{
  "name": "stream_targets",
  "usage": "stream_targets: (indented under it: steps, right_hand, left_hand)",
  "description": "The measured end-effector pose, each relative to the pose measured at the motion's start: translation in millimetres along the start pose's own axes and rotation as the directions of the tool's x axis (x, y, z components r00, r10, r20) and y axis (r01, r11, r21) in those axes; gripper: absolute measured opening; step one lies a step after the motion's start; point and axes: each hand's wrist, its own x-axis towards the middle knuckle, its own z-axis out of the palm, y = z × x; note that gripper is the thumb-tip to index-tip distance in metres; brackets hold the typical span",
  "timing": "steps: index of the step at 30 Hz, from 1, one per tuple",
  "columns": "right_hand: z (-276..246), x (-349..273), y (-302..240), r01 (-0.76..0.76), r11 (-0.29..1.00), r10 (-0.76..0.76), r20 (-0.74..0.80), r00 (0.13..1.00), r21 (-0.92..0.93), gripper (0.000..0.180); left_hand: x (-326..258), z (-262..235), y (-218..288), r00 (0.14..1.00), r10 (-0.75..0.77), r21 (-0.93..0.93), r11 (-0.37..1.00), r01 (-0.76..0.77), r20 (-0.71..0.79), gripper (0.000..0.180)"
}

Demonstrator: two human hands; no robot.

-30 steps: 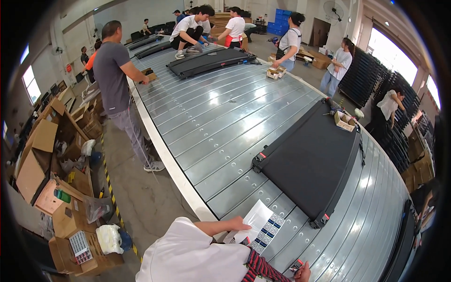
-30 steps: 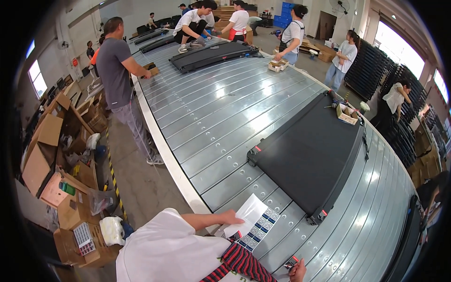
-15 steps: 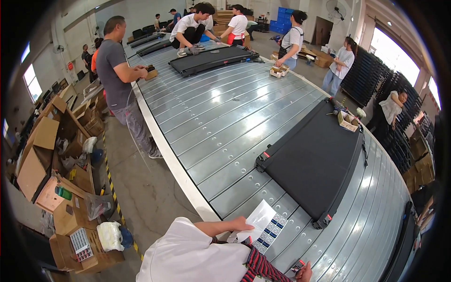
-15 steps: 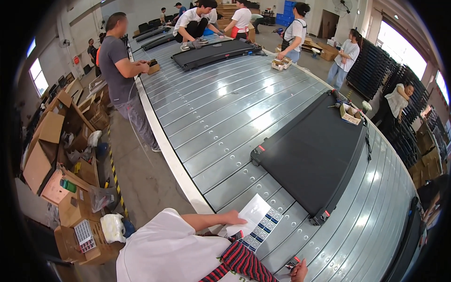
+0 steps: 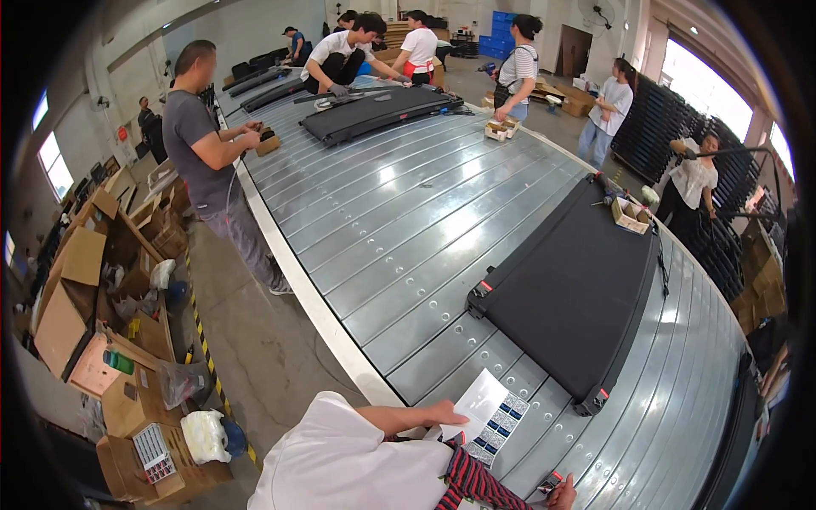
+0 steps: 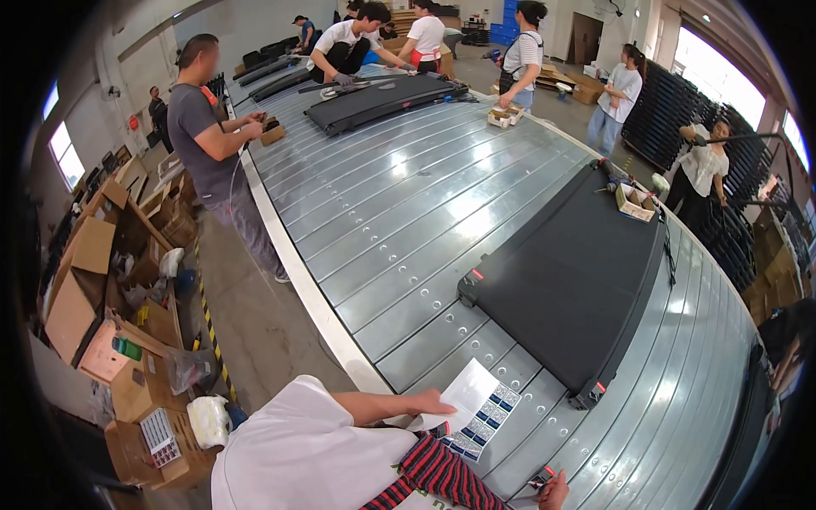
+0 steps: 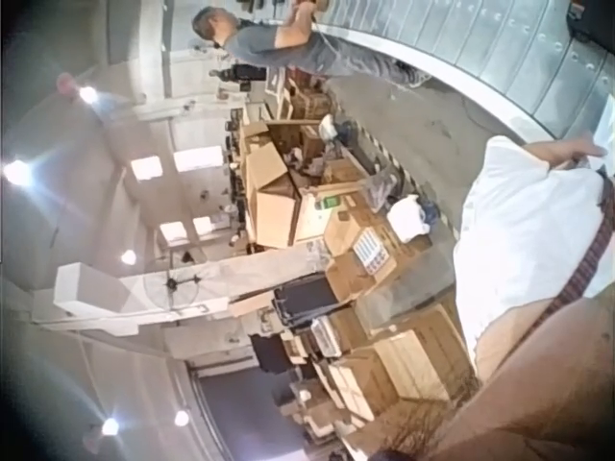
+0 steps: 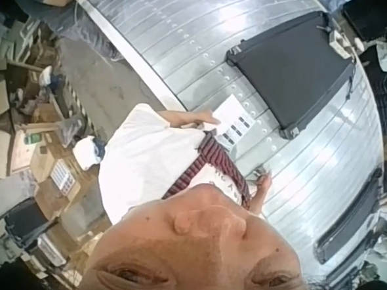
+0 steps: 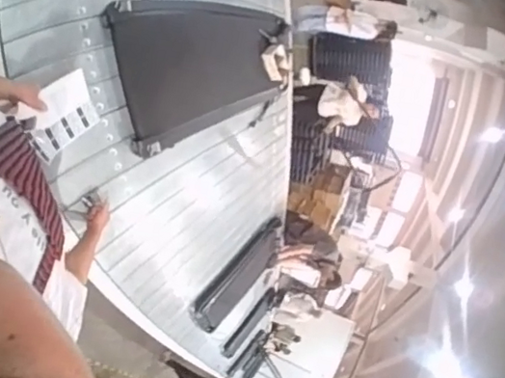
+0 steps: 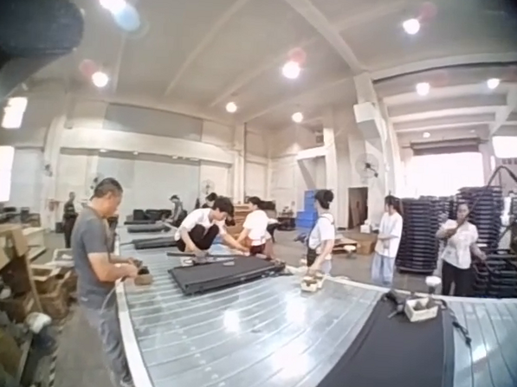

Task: Apply adhesive labels and QR codes to treadmill frames on a factory assembly line.

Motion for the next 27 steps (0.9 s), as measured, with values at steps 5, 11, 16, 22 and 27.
stream_targets:
  steps: [5, 11, 16, 22, 27]
  right_hand:
    - [-10, -1, 3, 0.063, 0.998, -0.063, 0.0, 0.998, 0.02, 0.035]
    - [22, -14, -16, 0.139, 0.987, -0.133, 0.072, 0.988, -0.084, 0.043]
    - [17, -24, -22, 0.156, 0.98, -0.151, 0.049, 0.987, -0.12, 0.043]
    - [15, -31, -25, 0.096, 0.992, -0.088, 0.106, 0.99, -0.079, 0.043]
    - [15, -27, -11, 0.212, 0.973, -0.19, 0.21, 0.959, -0.089, 0.04]
  left_hand:
    - [16, 5, -12, 1.0, -0.02, 0.065, 0.998, 0.021, -0.004, 0.054]
    - [17, -3, -24, 0.992, -0.121, 0.058, 0.991, 0.123, -0.026, 0.057]
    - [17, 2, -5, 0.989, -0.148, 0.035, 0.988, 0.149, -0.028, 0.055]
    - [2, 14, 14, 0.982, -0.101, 0.002, 0.995, 0.103, -0.159, 0.046]
    - [9, 21, -39, 0.951, -0.072, 0.029, 0.996, 0.085, -0.3, 0.041]
